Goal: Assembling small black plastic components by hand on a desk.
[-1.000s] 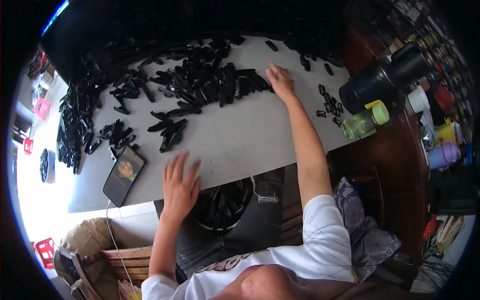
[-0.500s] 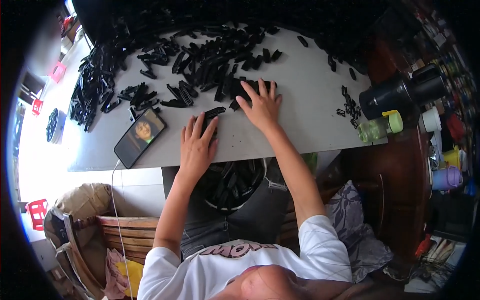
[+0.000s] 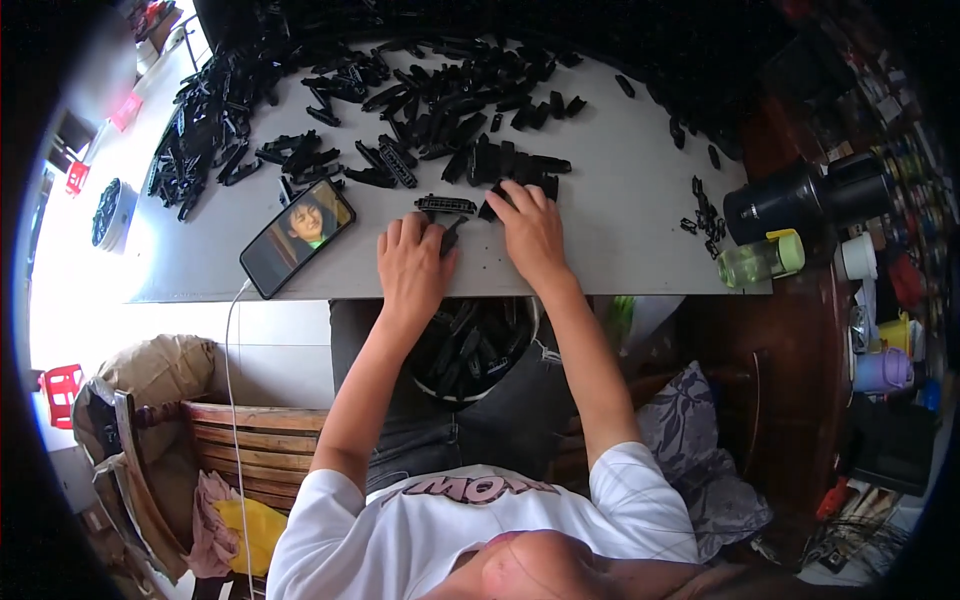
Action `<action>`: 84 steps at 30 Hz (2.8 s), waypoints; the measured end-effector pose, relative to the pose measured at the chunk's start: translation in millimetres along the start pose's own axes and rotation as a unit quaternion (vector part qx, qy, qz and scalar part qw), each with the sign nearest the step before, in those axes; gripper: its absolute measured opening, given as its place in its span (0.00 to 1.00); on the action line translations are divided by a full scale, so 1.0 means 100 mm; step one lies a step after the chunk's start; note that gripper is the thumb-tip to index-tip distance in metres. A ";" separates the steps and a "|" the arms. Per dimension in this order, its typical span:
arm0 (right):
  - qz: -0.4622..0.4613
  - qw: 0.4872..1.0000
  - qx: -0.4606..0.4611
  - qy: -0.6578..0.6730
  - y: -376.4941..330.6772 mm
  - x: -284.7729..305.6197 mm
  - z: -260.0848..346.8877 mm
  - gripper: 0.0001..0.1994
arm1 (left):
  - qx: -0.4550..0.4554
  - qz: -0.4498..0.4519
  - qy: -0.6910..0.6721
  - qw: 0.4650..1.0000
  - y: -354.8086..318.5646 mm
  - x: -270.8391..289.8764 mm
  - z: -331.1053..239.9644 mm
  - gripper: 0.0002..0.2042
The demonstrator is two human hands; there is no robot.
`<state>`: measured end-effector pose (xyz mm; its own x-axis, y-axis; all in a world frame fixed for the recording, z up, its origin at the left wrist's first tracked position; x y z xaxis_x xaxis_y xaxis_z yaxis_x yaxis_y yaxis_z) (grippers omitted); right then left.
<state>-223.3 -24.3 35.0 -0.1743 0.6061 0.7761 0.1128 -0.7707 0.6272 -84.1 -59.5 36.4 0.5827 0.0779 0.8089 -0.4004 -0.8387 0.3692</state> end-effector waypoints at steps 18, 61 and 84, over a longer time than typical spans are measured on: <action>-0.063 0.719 -0.293 0.627 -0.56 0.13 0.51 0.12 | 0.097 0.242 -0.407 0.875 -0.50 0.01 -0.05 0.19; -0.149 0.666 -0.317 0.658 -0.74 0.05 0.40 0.10 | 0.123 0.315 -0.457 0.823 -0.37 -0.40 -0.17 0.19; -0.139 0.682 -0.357 0.623 -0.75 0.06 0.25 0.12 | -0.071 0.243 -0.331 0.909 -0.36 -0.10 -0.31 0.16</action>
<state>-208.4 42.0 -5.8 -0.8379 0.4534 -0.3038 -0.5218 -0.8288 0.2023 -97.0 -13.4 28.9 0.5924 -0.6636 0.4568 -0.7835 -0.6066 0.1349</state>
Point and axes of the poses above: each hand's wrist, its own y-axis towards the middle knuckle, its own x-axis out of the back of the hand, z = x × y, the point moved 10 cm from there along y, towards the middle knuckle, and after that the axes turned 13 degrees about x, right-handed, at the moved point
